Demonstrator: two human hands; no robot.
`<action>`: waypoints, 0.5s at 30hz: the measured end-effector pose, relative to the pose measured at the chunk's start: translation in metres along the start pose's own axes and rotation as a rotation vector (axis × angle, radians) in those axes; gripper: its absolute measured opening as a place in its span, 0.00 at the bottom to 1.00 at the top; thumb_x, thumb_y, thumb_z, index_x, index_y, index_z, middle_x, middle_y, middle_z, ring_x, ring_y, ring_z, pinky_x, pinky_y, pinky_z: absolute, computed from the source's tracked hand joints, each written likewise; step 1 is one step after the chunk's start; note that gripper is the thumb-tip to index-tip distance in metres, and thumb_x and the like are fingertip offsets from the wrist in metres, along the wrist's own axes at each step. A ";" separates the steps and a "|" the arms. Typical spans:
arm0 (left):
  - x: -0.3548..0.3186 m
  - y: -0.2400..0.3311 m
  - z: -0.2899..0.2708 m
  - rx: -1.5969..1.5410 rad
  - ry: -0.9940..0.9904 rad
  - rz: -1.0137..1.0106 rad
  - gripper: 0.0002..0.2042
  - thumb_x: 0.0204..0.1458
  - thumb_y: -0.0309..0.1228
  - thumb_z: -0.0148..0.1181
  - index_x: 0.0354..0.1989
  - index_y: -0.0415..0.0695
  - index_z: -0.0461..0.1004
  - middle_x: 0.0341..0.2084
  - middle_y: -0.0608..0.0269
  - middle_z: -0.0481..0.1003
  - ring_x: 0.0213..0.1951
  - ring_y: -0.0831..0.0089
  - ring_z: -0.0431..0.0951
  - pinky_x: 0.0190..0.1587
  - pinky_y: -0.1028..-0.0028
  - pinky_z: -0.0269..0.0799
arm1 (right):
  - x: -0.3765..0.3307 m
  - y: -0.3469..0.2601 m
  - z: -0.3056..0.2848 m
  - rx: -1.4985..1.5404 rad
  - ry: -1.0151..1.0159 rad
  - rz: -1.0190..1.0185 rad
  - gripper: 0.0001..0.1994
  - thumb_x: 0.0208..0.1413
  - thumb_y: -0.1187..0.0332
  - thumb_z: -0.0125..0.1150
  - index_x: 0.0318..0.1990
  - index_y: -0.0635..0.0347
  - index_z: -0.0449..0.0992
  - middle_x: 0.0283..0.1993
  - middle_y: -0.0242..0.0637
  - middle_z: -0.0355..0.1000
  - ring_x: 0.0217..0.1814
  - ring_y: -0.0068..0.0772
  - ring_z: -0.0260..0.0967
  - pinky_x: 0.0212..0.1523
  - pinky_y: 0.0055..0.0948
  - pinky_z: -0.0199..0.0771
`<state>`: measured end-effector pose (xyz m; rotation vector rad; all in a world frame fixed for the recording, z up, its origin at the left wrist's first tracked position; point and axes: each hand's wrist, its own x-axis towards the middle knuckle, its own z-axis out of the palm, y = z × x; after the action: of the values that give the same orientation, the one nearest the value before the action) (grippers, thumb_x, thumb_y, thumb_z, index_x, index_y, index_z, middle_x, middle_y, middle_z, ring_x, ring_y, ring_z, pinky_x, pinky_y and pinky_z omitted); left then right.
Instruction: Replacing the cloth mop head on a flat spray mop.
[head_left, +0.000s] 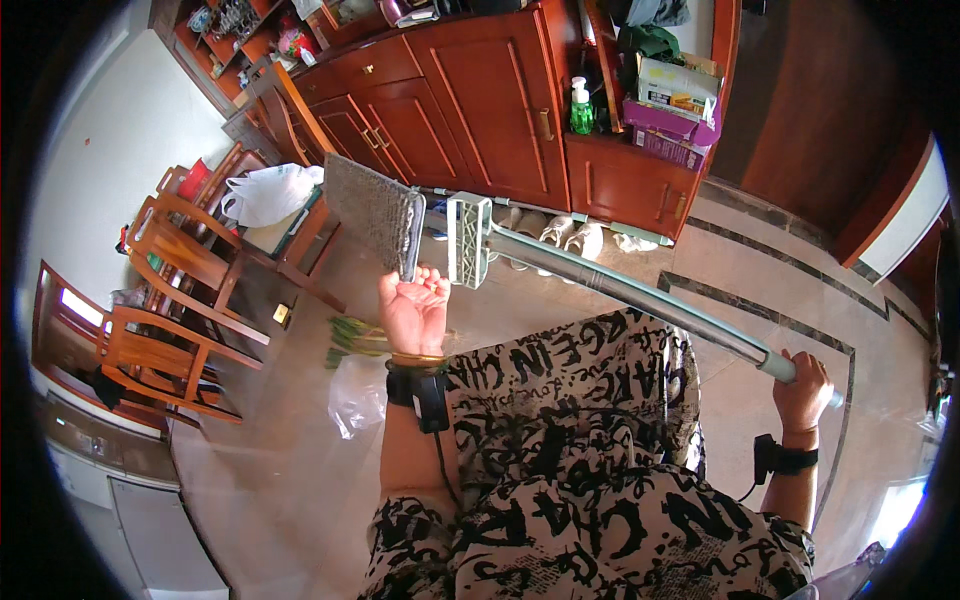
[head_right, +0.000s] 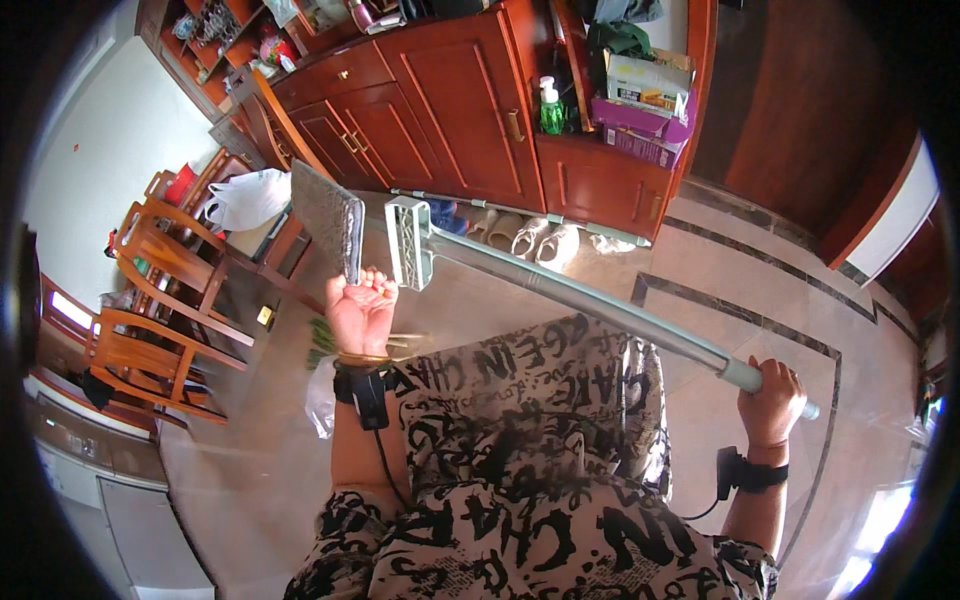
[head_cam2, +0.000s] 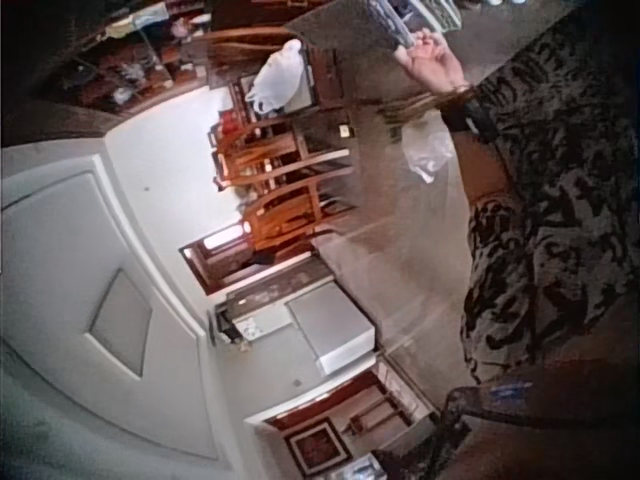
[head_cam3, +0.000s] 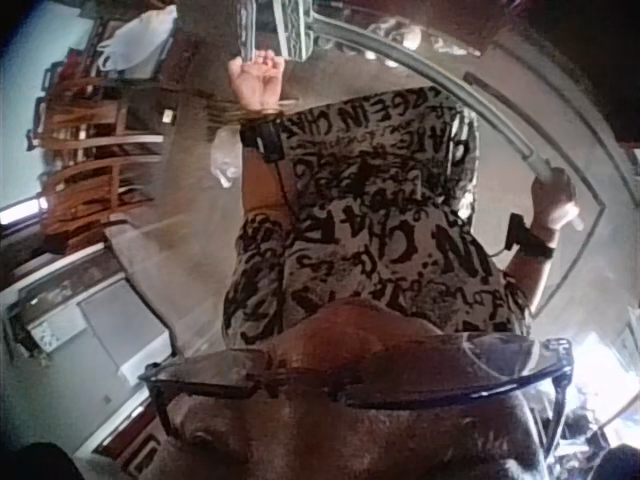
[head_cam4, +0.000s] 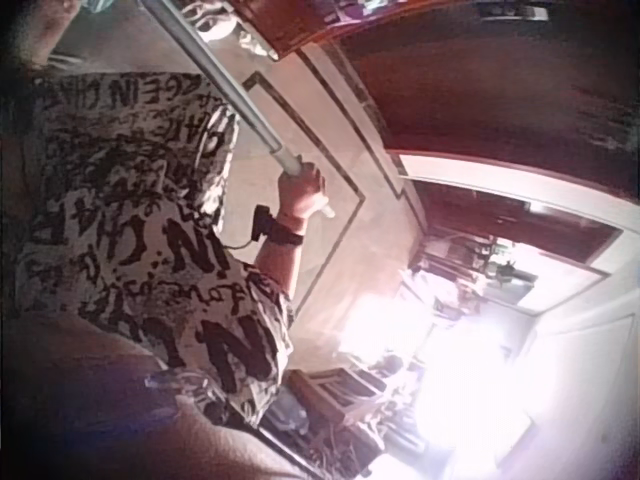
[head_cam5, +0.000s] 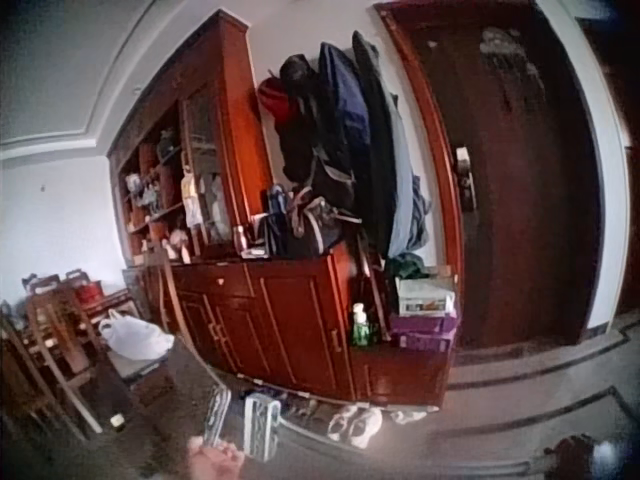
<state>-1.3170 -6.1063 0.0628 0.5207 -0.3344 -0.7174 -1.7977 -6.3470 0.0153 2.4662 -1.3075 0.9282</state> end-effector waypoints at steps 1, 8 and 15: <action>-0.002 -0.002 0.006 0.024 0.011 0.031 0.14 0.53 0.39 0.50 0.22 0.42 0.69 0.23 0.62 0.72 0.31 0.70 0.70 0.40 0.70 0.66 | -0.001 0.001 0.001 0.001 0.001 0.004 0.11 0.50 0.68 0.61 0.21 0.57 0.67 0.21 0.41 0.68 0.24 0.48 0.68 0.24 0.42 0.67; -0.017 -0.018 0.045 0.379 0.044 0.294 0.14 0.59 0.37 0.47 0.31 0.40 0.74 0.31 0.60 0.75 0.37 0.71 0.73 0.49 0.71 0.67 | -0.069 0.023 0.057 0.144 -0.510 0.067 0.08 0.38 0.62 0.63 0.20 0.54 0.73 0.22 0.44 0.72 0.26 0.50 0.72 0.28 0.42 0.72; -0.017 -0.040 0.033 0.812 0.054 0.256 0.14 0.59 0.42 0.53 0.39 0.42 0.69 0.34 0.66 0.71 0.38 0.78 0.70 0.44 0.77 0.65 | -0.126 0.015 0.046 0.374 -0.938 0.251 0.11 0.37 0.59 0.66 0.23 0.57 0.77 0.24 0.44 0.74 0.28 0.49 0.73 0.30 0.40 0.72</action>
<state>-1.3662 -6.1310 0.0658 1.2370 -0.6325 -0.2916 -1.8419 -6.2915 -0.1002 3.2560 -1.8548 -0.0413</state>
